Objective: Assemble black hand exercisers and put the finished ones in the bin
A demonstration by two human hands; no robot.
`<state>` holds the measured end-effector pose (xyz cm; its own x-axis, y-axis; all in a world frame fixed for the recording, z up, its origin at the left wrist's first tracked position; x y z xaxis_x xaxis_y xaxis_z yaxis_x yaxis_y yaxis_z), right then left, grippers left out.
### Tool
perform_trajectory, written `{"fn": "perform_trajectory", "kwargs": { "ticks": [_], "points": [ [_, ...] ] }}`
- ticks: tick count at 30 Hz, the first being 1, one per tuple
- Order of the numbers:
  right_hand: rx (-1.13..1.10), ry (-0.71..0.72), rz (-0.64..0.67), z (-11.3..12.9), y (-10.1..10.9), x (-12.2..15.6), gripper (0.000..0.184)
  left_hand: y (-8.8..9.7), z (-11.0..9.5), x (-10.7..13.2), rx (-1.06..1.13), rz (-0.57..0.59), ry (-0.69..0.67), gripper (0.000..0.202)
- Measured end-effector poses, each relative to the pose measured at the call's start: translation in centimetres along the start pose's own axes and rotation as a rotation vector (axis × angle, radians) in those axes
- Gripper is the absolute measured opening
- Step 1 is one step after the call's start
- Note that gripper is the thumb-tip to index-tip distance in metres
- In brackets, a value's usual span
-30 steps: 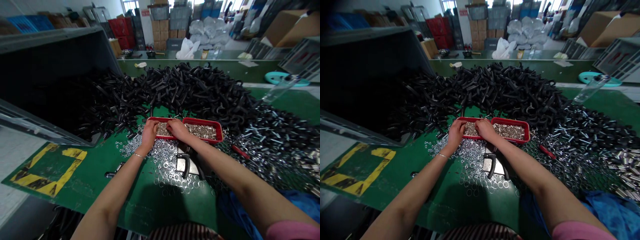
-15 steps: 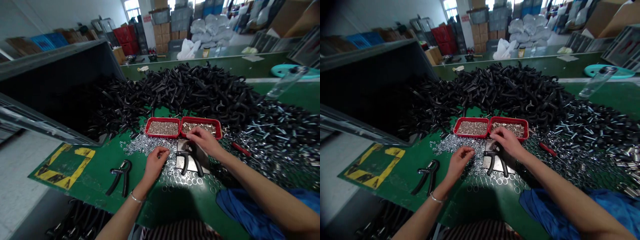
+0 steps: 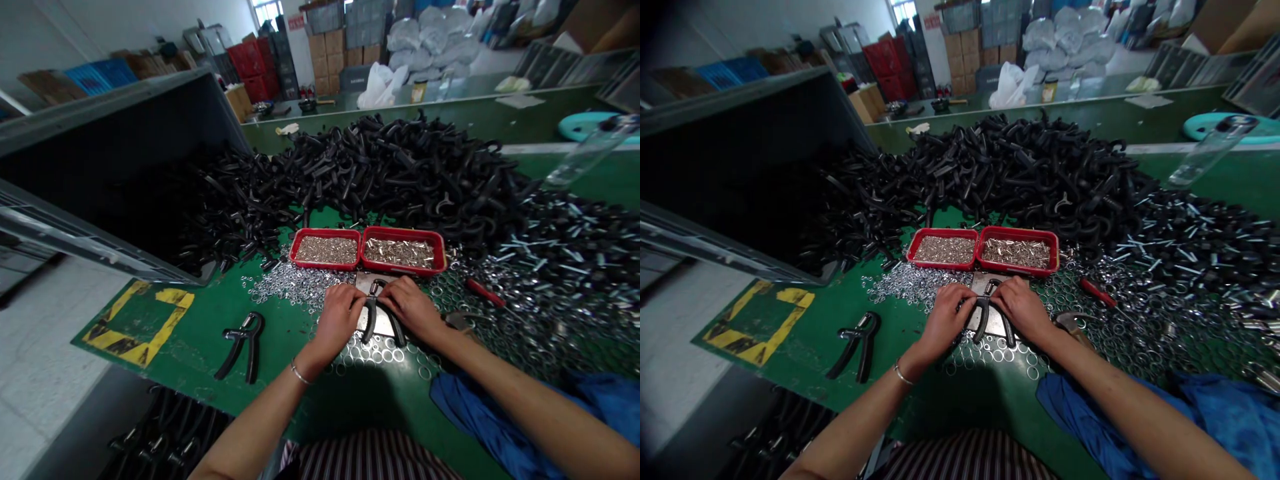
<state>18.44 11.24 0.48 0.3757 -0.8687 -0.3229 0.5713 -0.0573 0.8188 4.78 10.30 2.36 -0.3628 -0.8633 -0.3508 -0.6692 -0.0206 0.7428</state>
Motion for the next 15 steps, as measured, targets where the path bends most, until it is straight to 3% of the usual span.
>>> {"fn": "perform_trajectory", "kwargs": {
  "ticks": [8,12,15],
  "points": [
    [0.199,0.07,0.036,0.9,-1.2,0.6,0.027,-0.6,0.5,0.1,-0.054,0.027,0.001,0.014],
    [0.076,0.054,0.066,0.5,-1.0,0.7,0.024,-2.2,-0.2,-0.5,-0.127,0.073,-0.057,0.018],
    [-0.069,-0.036,0.014,-0.8,0.9,1.1,0.024,-3.1,-0.3,-0.7,-0.184,0.082,-0.086,0.018]
  ]
}}
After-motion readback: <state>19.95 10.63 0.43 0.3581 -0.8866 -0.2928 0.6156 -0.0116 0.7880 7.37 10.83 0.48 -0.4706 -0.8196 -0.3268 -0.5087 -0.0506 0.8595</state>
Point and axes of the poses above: each hand's wrist, its own x-axis away from the middle knuckle, its own y-axis out of the back of the hand, z = x × y, the point moved 10 cm from there along -x, towards the middle knuckle, and after that the axes turned 6 degrees about -y, right-handed, at the moved point
